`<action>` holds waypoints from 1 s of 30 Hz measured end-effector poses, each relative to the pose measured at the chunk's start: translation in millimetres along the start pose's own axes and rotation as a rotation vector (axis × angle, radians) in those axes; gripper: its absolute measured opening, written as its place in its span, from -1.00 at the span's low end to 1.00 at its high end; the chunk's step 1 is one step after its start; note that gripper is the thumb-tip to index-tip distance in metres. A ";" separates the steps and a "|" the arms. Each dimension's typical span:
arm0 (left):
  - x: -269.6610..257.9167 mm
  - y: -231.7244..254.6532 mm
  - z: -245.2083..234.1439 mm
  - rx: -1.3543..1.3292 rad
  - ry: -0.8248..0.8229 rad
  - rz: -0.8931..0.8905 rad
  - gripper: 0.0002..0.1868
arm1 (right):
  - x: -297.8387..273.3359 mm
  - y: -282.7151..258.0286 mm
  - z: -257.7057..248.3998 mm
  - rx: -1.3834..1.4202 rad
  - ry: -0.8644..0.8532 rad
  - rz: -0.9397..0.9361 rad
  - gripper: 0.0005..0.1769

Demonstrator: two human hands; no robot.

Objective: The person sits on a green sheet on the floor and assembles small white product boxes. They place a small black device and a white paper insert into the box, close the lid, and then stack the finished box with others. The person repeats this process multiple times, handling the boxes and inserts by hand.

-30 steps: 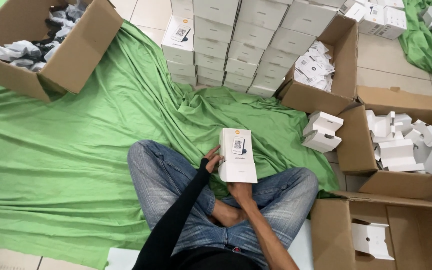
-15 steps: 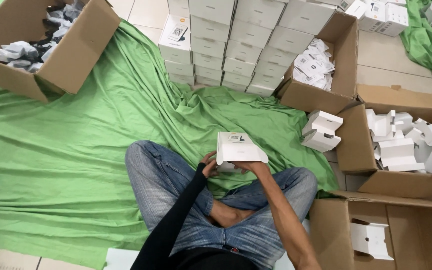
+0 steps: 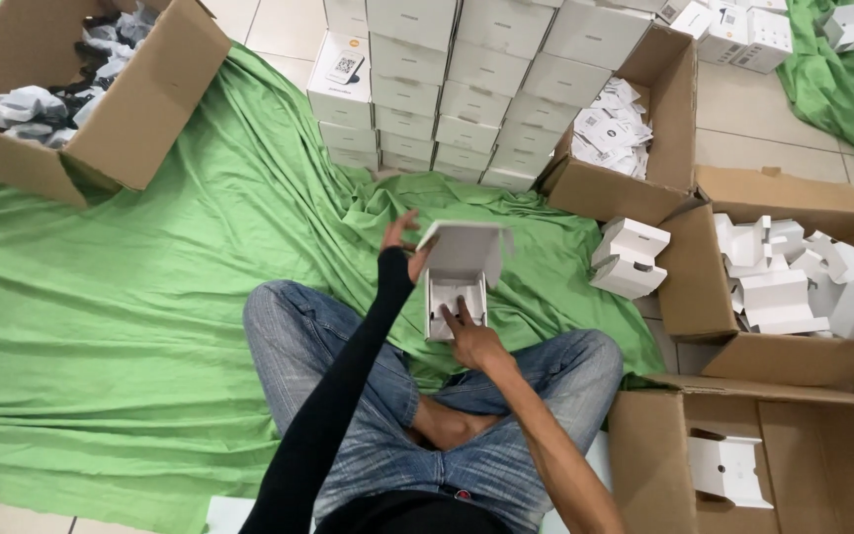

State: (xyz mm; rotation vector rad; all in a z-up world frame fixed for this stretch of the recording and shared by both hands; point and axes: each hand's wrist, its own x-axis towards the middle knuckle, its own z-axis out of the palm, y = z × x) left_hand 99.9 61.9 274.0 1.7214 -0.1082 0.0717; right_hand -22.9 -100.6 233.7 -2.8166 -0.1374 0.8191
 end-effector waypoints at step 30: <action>-42.4 -39.1 -24.1 0.332 -0.484 0.522 0.01 | -5.6 72.3 -43.7 0.631 0.530 -0.302 -0.04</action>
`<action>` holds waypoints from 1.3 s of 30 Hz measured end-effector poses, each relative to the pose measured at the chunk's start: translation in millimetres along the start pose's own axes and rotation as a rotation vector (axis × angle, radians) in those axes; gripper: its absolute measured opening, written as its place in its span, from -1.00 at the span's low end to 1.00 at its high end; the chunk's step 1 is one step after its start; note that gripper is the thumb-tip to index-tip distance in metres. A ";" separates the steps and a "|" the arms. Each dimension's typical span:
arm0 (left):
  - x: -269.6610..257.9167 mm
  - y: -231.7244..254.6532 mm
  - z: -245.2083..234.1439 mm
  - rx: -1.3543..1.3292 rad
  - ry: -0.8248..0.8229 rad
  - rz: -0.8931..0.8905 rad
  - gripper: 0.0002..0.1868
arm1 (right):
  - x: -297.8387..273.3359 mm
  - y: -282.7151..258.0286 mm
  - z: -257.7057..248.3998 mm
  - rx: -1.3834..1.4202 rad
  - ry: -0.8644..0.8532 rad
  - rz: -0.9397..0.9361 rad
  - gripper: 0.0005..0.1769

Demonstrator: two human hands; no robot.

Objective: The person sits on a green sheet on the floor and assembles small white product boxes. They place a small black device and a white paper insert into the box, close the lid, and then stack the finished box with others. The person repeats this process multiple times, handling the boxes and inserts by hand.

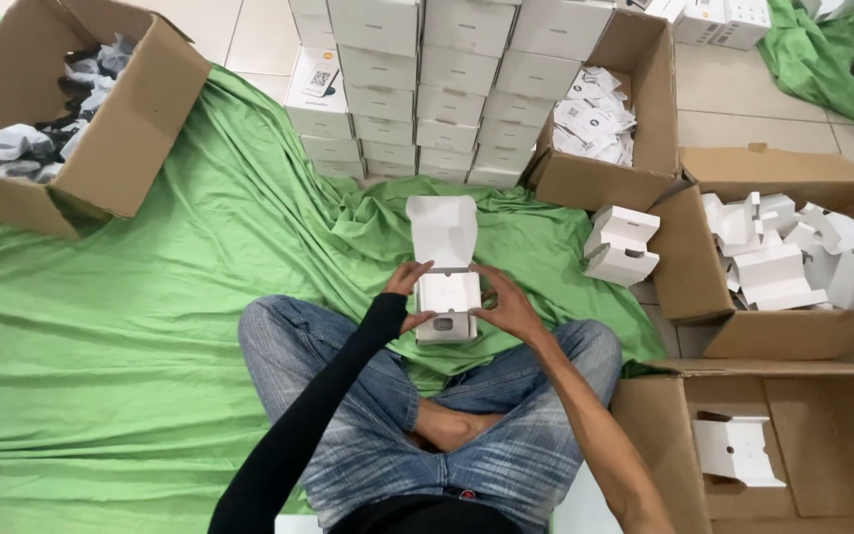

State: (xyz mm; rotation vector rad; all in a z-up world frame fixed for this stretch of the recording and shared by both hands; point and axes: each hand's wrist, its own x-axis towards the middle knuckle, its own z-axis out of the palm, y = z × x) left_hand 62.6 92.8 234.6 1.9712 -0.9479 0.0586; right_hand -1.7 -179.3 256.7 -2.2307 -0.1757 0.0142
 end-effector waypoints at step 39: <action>210.2 324.7 524.8 -0.319 -0.993 0.704 -0.03 | -476.3 76.3 -236.6 -0.306 0.797 0.923 0.01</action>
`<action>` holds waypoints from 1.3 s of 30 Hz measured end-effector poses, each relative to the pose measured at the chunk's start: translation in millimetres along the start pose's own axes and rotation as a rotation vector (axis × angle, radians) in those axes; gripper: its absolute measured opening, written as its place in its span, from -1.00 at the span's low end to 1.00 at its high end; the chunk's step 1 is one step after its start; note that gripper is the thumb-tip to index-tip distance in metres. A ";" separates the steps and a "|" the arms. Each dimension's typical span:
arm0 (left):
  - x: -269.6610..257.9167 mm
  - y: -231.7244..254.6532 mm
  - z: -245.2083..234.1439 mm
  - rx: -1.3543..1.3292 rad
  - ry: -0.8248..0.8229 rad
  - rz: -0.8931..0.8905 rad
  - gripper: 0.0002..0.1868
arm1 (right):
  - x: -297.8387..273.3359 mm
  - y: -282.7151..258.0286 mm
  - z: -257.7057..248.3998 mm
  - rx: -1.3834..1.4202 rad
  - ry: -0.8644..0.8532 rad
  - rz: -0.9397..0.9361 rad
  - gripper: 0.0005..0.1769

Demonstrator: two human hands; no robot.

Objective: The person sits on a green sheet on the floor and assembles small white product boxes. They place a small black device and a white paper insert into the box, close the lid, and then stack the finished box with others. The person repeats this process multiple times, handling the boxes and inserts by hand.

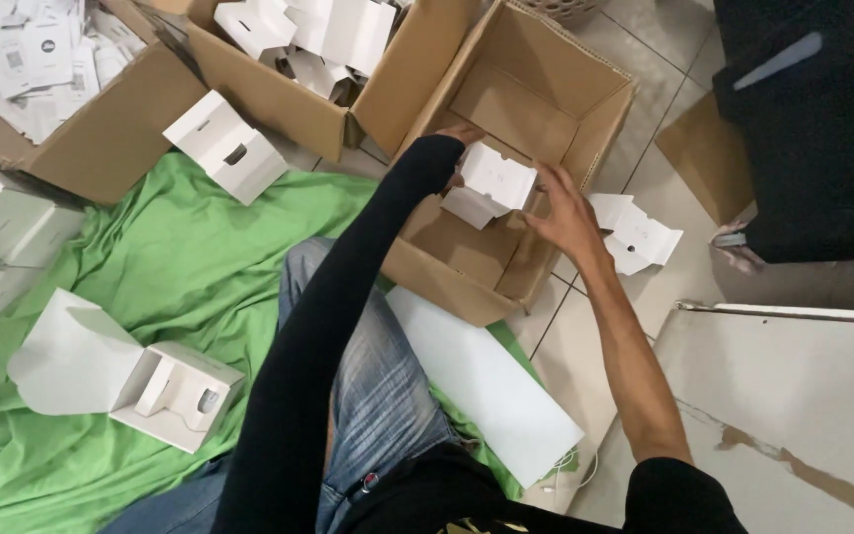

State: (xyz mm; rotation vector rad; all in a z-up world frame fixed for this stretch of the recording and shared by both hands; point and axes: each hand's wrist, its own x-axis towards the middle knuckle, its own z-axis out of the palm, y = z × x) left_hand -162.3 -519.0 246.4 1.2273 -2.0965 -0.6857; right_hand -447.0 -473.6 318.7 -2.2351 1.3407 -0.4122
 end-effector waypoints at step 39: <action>-362.4 102.2 -99.5 -0.054 0.846 -0.349 -0.42 | -3.1 -205.0 98.4 0.095 0.010 -0.534 -0.40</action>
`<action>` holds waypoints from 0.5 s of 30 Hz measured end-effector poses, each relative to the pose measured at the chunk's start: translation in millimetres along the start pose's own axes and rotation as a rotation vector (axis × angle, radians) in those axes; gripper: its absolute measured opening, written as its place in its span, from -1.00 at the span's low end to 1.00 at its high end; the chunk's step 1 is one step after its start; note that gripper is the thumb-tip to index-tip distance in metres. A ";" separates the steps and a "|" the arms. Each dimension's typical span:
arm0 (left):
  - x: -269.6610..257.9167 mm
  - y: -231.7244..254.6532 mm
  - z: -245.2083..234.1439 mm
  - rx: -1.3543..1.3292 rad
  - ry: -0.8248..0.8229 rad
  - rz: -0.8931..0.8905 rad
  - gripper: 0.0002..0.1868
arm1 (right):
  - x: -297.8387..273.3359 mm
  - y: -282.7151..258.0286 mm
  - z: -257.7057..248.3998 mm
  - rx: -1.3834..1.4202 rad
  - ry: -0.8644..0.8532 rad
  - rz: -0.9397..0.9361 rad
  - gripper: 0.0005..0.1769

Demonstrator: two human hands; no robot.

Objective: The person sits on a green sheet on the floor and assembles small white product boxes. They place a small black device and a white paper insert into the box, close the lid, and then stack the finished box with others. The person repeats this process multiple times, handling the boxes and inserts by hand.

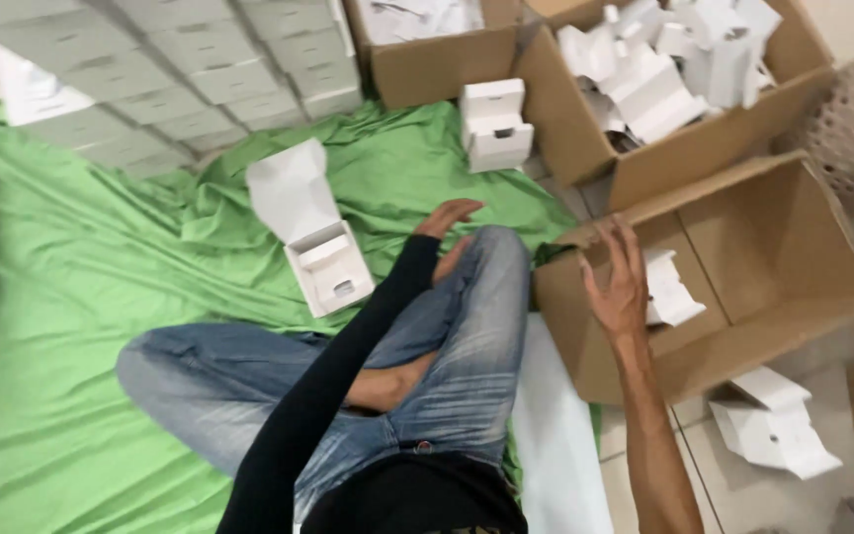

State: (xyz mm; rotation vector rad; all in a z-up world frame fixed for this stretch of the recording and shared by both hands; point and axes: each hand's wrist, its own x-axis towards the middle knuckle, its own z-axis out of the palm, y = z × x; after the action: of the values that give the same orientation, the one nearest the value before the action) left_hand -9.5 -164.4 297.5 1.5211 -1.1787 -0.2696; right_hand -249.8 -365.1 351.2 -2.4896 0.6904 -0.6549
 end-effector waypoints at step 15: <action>-213.2 -108.7 -152.3 0.522 0.233 -0.085 -0.49 | 10.5 -168.1 304.1 -0.046 -0.718 -0.554 -0.44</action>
State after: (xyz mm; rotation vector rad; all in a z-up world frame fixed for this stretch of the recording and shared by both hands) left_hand 54.8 79.9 168.3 1.9965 -1.0438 0.1747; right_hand -16.1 -149.3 211.1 -2.6927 -0.2589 0.1183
